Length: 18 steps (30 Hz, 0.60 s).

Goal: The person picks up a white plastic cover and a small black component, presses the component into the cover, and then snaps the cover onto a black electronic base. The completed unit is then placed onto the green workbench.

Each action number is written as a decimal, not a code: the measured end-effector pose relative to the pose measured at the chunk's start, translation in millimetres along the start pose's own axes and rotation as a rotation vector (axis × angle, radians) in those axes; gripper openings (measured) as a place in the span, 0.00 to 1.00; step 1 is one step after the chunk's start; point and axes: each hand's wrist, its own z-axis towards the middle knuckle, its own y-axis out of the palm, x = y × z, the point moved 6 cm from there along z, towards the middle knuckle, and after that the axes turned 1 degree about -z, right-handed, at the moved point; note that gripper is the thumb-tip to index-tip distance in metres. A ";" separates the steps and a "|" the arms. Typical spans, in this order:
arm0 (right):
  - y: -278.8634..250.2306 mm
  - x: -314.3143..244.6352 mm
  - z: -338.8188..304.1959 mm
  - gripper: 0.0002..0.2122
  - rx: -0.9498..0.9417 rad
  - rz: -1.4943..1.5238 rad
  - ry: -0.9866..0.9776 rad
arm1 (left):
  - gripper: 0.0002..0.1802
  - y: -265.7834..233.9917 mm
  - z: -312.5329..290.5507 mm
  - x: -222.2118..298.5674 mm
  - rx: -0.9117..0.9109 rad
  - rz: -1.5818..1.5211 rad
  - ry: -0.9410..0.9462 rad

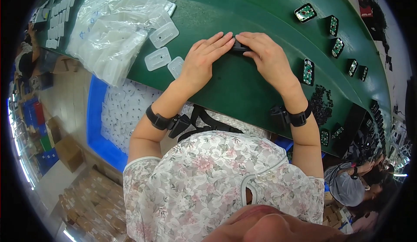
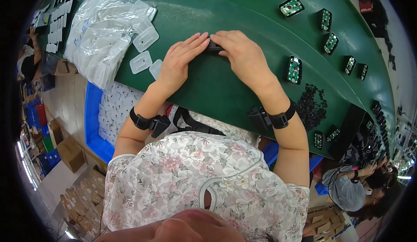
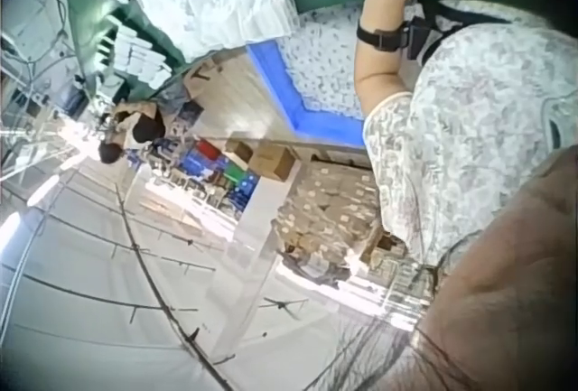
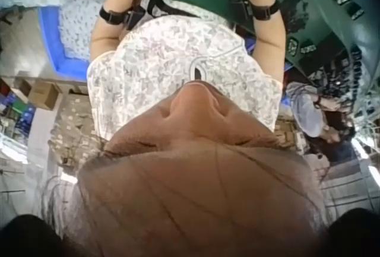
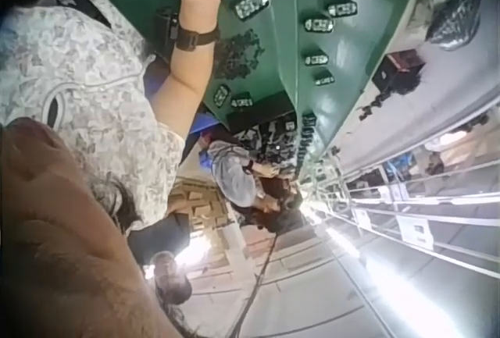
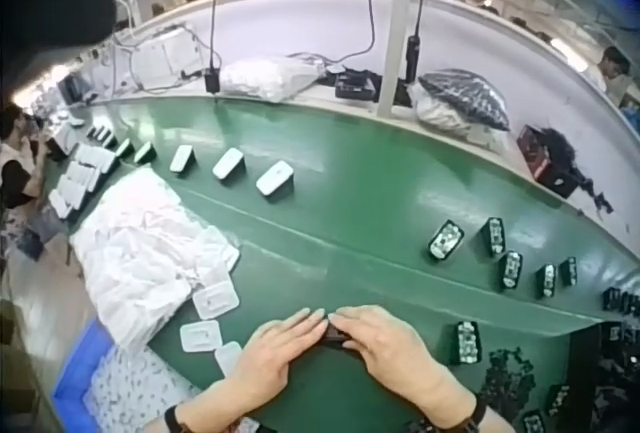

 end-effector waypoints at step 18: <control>-6.5 23.4 7.1 0.17 0.025 0.582 0.218 | 0.16 2.3 29.3 -26.5 0.103 -0.448 -0.440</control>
